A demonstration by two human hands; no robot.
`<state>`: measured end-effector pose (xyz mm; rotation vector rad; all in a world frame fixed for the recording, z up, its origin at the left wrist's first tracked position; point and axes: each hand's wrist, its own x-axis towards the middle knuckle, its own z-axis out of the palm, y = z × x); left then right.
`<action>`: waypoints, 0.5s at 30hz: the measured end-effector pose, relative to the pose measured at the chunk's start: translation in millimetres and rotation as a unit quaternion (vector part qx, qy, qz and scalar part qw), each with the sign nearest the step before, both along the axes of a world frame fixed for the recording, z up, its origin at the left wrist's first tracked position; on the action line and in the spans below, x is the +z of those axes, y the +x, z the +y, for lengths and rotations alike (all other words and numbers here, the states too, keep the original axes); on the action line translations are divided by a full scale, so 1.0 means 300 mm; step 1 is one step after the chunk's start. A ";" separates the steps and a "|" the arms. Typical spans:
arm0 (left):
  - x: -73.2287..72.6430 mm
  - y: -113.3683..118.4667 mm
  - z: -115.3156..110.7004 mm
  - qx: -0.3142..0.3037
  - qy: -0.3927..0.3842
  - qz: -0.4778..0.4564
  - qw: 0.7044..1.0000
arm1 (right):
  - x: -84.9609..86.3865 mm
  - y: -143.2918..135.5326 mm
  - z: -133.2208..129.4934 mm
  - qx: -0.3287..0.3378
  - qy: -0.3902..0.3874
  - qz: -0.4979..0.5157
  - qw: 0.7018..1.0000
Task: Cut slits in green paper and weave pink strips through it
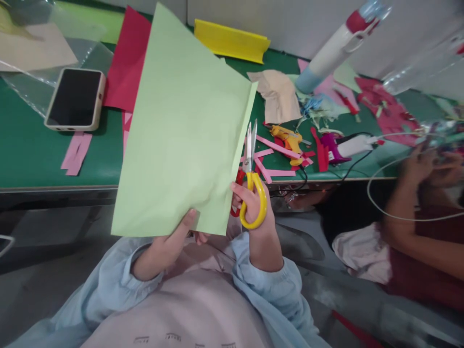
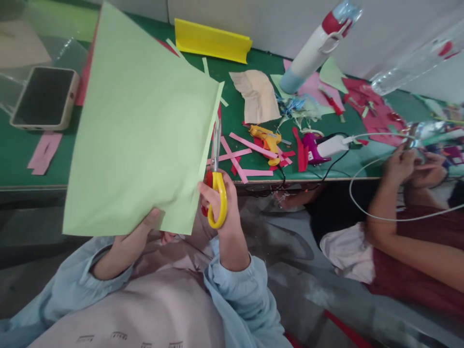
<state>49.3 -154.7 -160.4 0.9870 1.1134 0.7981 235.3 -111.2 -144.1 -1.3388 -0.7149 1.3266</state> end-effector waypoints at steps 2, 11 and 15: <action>-0.001 0.007 0.003 0.003 -0.061 -0.067 0.996 | -0.004 -0.002 -0.001 0.008 -0.004 0.024 1.000; -0.013 0.023 0.014 0.099 -0.118 -0.106 0.982 | 0.003 -0.030 0.015 -0.012 0.010 0.083 0.996; -0.026 0.007 0.065 0.140 -0.017 0.018 0.990 | -0.007 -0.024 -0.008 -0.020 0.004 0.065 0.998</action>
